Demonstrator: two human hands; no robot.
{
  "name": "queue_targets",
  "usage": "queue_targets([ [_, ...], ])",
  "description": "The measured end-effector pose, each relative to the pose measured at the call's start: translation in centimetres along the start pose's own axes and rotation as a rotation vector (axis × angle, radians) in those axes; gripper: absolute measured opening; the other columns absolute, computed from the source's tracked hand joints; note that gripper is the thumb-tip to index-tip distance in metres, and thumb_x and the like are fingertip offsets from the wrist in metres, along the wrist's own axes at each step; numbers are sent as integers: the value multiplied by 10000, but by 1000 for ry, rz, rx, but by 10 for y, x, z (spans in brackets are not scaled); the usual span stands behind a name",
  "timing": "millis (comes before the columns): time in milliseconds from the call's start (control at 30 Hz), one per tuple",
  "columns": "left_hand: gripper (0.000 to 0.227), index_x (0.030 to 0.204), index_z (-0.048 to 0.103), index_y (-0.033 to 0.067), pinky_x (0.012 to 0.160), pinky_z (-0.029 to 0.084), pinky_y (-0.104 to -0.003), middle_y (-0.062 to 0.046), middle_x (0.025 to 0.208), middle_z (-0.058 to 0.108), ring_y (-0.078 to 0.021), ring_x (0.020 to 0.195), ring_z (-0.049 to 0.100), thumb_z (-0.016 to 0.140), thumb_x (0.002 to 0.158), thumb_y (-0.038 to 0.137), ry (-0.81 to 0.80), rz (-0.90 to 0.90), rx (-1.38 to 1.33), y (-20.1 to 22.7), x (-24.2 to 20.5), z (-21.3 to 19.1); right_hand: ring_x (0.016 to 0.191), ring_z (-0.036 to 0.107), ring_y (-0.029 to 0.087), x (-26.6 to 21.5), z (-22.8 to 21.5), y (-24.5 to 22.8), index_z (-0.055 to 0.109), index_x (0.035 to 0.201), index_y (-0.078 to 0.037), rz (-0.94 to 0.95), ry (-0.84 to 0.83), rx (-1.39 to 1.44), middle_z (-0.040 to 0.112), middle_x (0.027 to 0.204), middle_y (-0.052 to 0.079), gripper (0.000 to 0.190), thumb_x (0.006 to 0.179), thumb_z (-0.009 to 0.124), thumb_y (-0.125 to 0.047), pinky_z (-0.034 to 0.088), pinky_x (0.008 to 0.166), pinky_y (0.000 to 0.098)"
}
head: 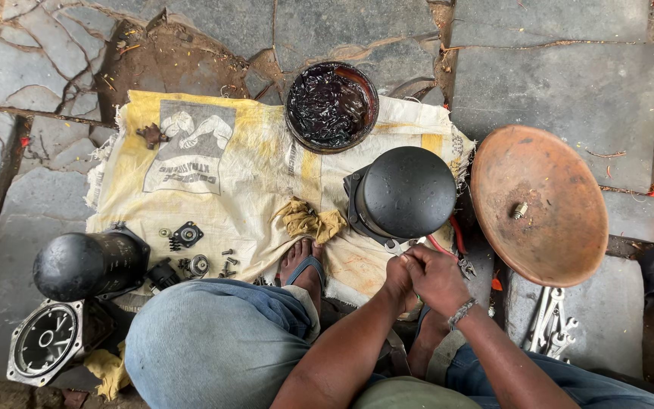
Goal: The person applies grease from a small container to the surface and edges of a black cylindrical machine part by hand. The person then uses a thin tool to manipulate small components inside the part while holding it over a cloth spread on the floor.
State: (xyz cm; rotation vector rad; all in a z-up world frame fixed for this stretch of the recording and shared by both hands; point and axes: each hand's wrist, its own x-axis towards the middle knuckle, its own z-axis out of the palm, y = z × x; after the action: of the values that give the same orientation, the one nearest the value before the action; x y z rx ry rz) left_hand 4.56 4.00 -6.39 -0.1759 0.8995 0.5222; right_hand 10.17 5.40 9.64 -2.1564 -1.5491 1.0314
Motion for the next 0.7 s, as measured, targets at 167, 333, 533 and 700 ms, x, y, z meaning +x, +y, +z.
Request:
queue_targets([
  [167, 300, 1045, 669, 105, 740, 563, -325, -26, 883, 660, -168, 794, 649, 516, 1045, 362, -208, 31, -201, 3, -1, 0, 787, 707, 349, -6, 14, -1, 699, 975, -40, 58, 9, -37, 720, 857, 196, 220, 962, 678, -258, 545, 688, 431],
  [333, 339, 1019, 679, 133, 698, 529, -318, -1, 821, 633, -156, 755, 624, 574, 1039, 455, -5, -3, -231, -2, 3, 3, 675, 706, 253, -13, 21, 1, 685, 931, -31, 254, 15, 127, 727, 785, 160, 224, 922, 693, -254, 548, 661, 390],
  [533, 529, 1004, 652, 124, 746, 564, -342, -51, 942, 683, -189, 834, 659, 487, 911, 619, -390, -57, -214, -15, -3, -41, 697, 709, 268, -22, 55, -1, 693, 901, -35, 240, 193, 135, 740, 773, 145, 259, 917, 699, -293, 542, 693, 401],
  [700, 475, 1030, 649, 117, 754, 550, -352, -49, 952, 685, -190, 843, 655, 474, 957, 552, -453, -75, -198, 9, 12, -15, 749, 758, 291, -21, 35, -2, 725, 926, -52, 226, 209, 116, 752, 799, 158, 280, 885, 722, -330, 563, 733, 412],
])
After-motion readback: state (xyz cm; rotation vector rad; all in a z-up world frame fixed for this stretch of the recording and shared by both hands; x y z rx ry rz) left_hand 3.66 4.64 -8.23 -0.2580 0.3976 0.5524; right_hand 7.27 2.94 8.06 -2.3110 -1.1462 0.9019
